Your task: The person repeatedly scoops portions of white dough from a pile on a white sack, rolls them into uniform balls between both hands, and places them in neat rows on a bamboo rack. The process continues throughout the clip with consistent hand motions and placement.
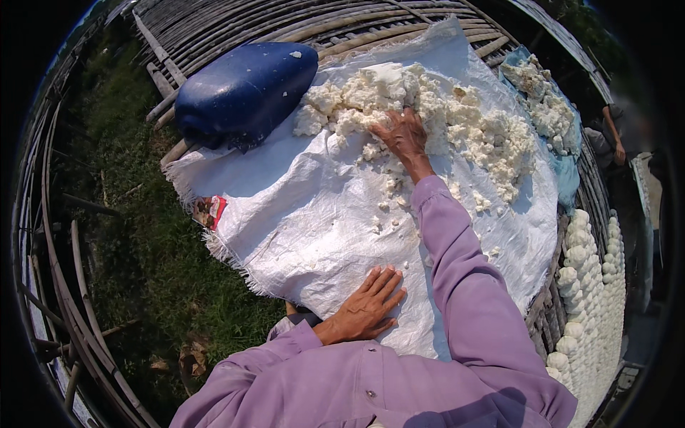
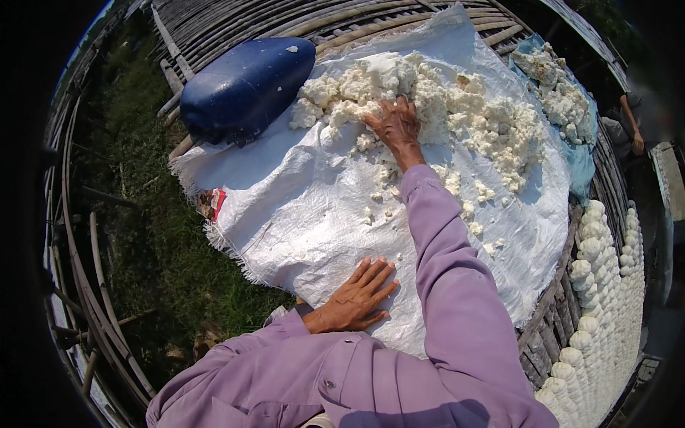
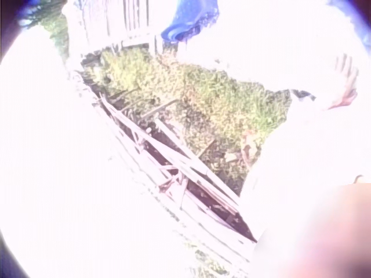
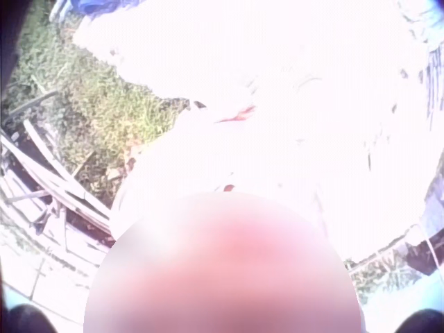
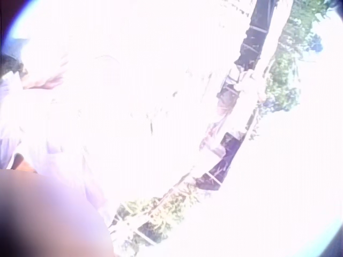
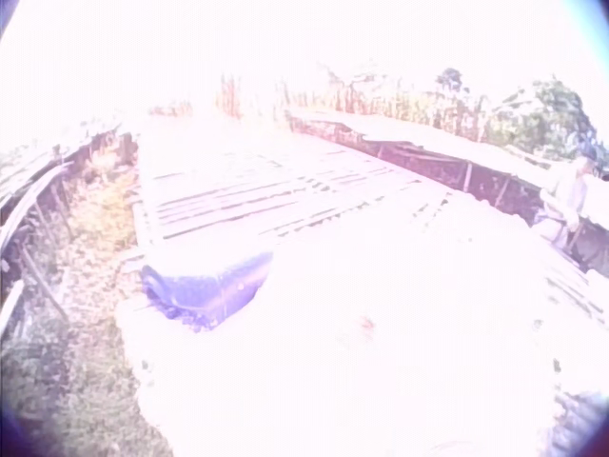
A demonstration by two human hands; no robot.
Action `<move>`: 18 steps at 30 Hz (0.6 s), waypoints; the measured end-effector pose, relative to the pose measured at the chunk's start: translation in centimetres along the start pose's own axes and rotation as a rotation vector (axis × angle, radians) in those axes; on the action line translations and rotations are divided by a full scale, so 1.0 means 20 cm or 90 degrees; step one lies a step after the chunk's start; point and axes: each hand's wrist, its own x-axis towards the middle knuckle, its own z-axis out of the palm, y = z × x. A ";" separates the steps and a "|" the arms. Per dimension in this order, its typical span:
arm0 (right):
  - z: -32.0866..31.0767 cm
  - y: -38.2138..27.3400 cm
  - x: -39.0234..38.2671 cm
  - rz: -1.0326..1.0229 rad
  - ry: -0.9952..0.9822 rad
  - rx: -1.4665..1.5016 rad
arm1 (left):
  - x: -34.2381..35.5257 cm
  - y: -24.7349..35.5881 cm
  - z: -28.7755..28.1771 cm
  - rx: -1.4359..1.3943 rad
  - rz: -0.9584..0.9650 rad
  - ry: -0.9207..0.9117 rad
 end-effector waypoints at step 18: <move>-0.25 0.10 -0.70 0.050 -0.137 0.240 | -0.03 -0.02 0.02 0.017 0.043 0.051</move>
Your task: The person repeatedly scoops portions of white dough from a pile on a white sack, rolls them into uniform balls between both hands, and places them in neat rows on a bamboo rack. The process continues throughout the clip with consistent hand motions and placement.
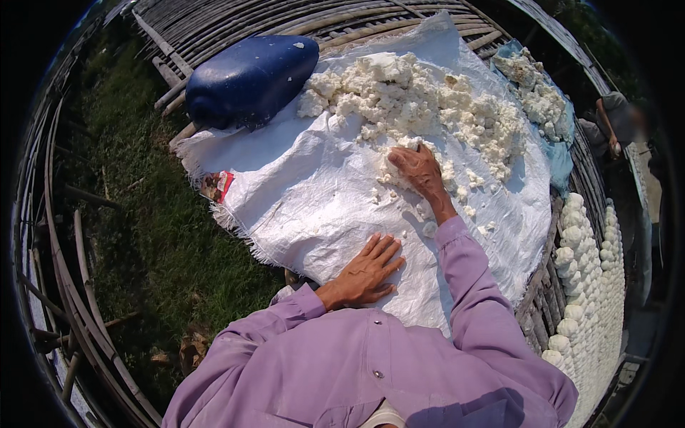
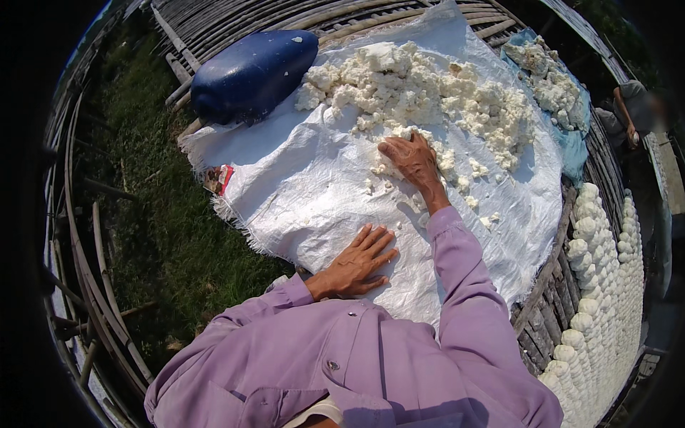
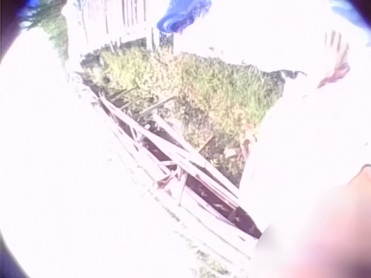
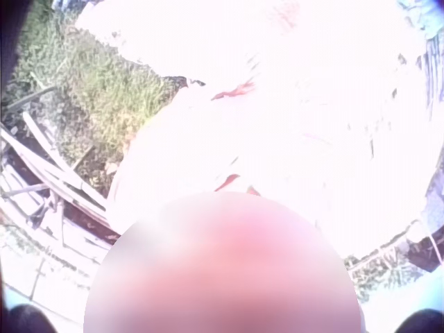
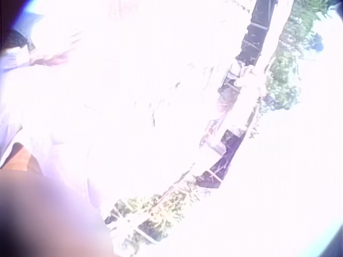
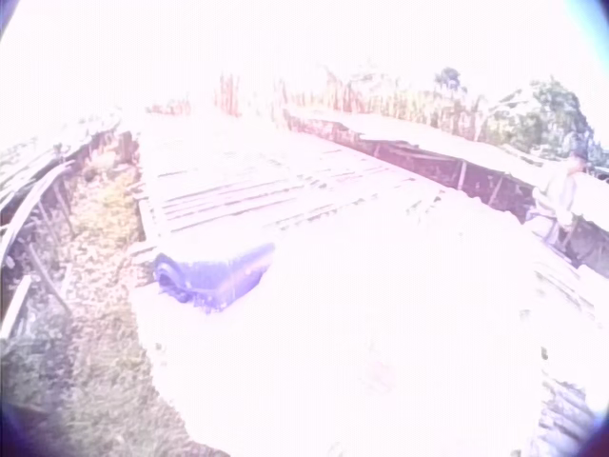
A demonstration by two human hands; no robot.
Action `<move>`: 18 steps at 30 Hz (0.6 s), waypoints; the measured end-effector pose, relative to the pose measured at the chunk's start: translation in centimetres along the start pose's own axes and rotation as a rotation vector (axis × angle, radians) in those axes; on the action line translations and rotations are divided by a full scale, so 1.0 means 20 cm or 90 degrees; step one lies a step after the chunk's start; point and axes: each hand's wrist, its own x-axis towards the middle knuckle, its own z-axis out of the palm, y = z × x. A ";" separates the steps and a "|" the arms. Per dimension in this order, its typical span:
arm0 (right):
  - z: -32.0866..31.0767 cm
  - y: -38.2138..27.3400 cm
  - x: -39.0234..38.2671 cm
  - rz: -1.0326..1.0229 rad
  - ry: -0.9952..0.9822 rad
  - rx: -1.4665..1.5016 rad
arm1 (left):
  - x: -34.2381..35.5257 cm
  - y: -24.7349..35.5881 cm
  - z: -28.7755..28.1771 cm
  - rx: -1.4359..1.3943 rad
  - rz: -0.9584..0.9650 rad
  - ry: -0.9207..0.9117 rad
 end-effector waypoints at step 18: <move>0.30 0.02 -0.21 -0.124 0.168 -0.180 | 0.03 0.01 -0.01 0.007 -0.012 -0.041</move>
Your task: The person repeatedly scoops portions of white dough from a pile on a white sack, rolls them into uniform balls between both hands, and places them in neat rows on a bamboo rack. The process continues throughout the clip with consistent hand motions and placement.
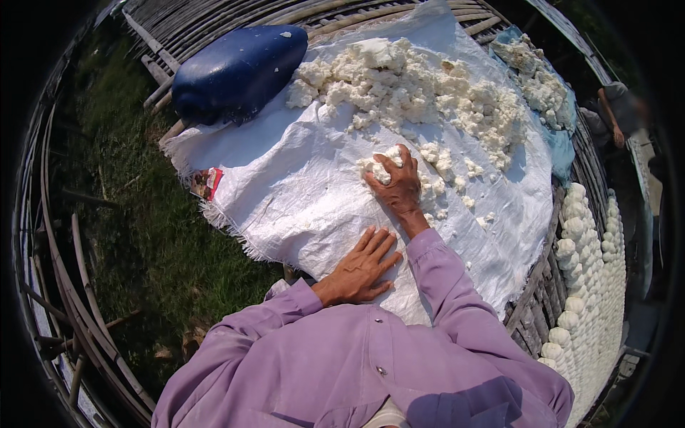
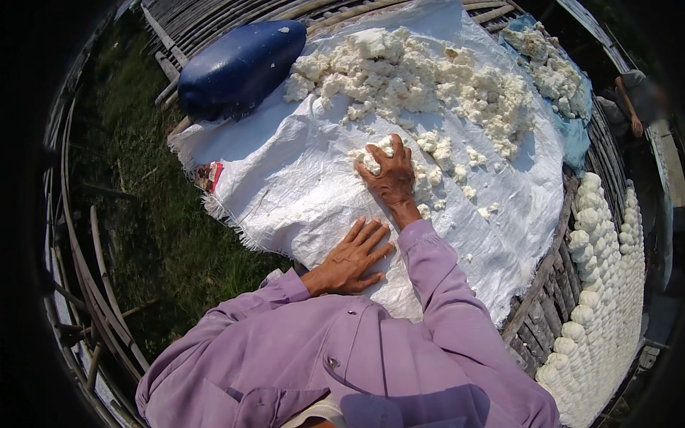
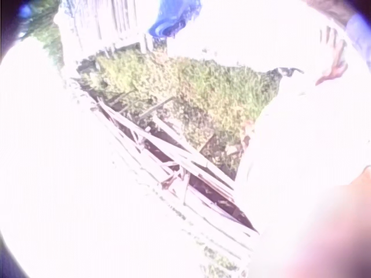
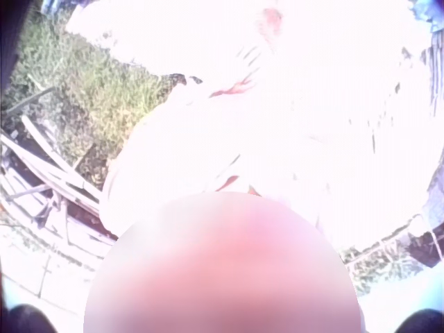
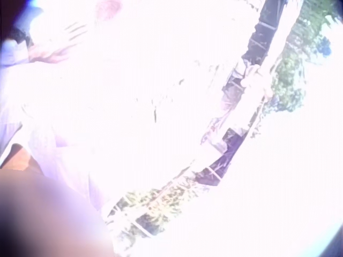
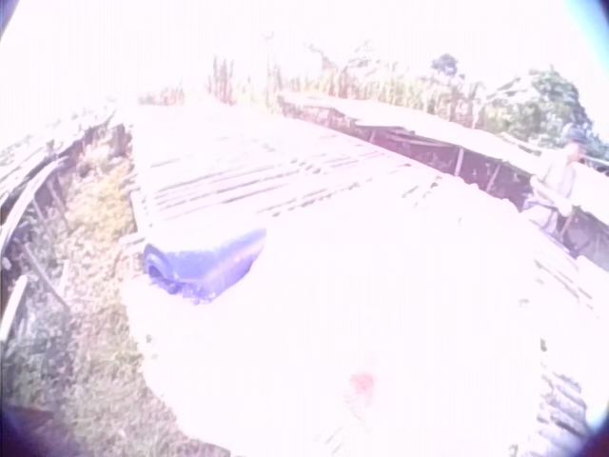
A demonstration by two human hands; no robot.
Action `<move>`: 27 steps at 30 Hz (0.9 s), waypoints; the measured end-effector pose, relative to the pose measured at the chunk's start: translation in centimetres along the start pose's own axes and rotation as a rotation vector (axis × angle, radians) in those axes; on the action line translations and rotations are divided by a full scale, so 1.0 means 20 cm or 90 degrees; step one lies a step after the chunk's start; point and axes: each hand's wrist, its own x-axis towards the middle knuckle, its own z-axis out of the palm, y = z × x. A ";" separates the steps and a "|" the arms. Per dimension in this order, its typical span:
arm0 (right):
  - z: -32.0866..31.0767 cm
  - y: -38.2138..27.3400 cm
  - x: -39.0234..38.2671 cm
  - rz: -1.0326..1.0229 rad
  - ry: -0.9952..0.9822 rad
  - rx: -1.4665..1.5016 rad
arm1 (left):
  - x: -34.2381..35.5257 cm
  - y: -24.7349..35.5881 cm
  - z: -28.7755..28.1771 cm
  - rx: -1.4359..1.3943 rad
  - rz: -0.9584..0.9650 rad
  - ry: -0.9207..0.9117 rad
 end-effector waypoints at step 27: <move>0.07 -0.08 0.54 0.011 -0.186 -0.033 | 0.01 -0.04 -0.13 -0.328 -0.035 0.059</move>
